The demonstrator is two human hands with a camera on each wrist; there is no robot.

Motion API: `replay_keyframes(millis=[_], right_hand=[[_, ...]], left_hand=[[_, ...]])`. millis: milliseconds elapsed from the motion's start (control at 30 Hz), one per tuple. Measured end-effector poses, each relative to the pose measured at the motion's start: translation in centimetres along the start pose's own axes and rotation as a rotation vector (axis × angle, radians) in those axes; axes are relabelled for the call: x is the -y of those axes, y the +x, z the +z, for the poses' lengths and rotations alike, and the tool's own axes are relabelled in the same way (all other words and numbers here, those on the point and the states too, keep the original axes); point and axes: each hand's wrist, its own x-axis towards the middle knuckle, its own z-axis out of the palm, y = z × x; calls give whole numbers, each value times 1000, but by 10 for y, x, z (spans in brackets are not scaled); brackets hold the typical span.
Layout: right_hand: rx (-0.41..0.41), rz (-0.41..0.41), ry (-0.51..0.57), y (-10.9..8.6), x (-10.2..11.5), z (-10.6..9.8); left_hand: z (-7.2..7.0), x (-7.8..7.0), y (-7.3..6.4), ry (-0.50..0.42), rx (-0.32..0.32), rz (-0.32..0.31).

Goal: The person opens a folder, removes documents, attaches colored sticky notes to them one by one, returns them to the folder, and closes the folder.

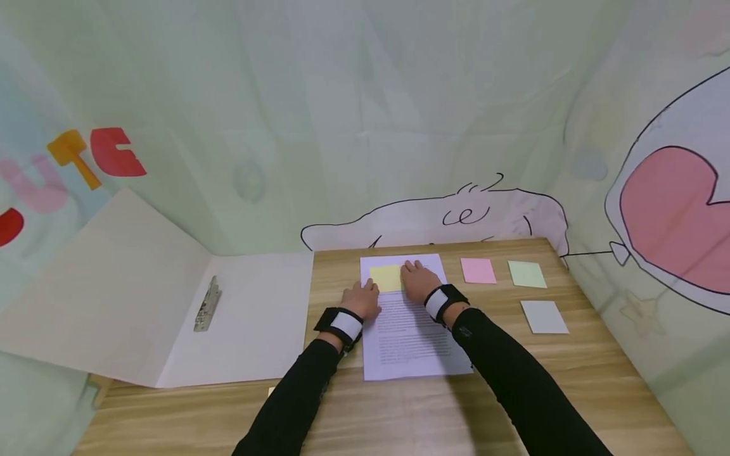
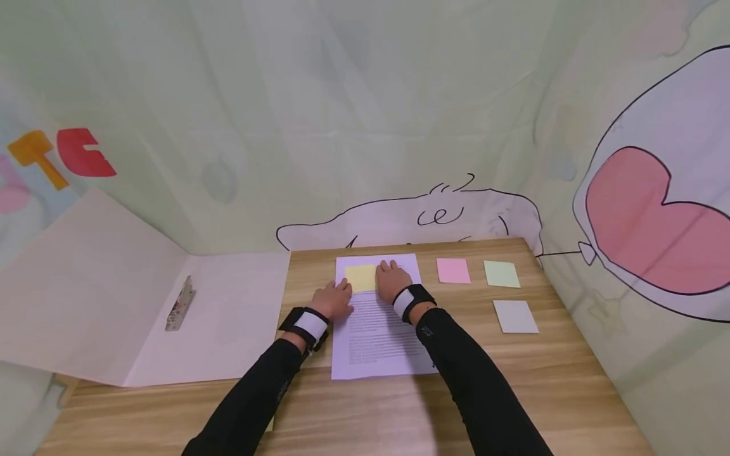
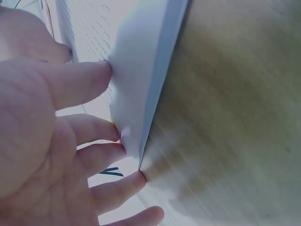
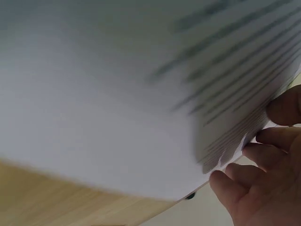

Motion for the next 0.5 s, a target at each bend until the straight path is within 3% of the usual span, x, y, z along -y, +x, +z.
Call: replay_keyframes(millis=[267,500], right_hand=[[-32,167,39,-16,-42,7],[-141,326,93,-34,-76,12]], left_hand=[[3,1,4,-9,0,-19],[7,0,7,-27,6,-17]])
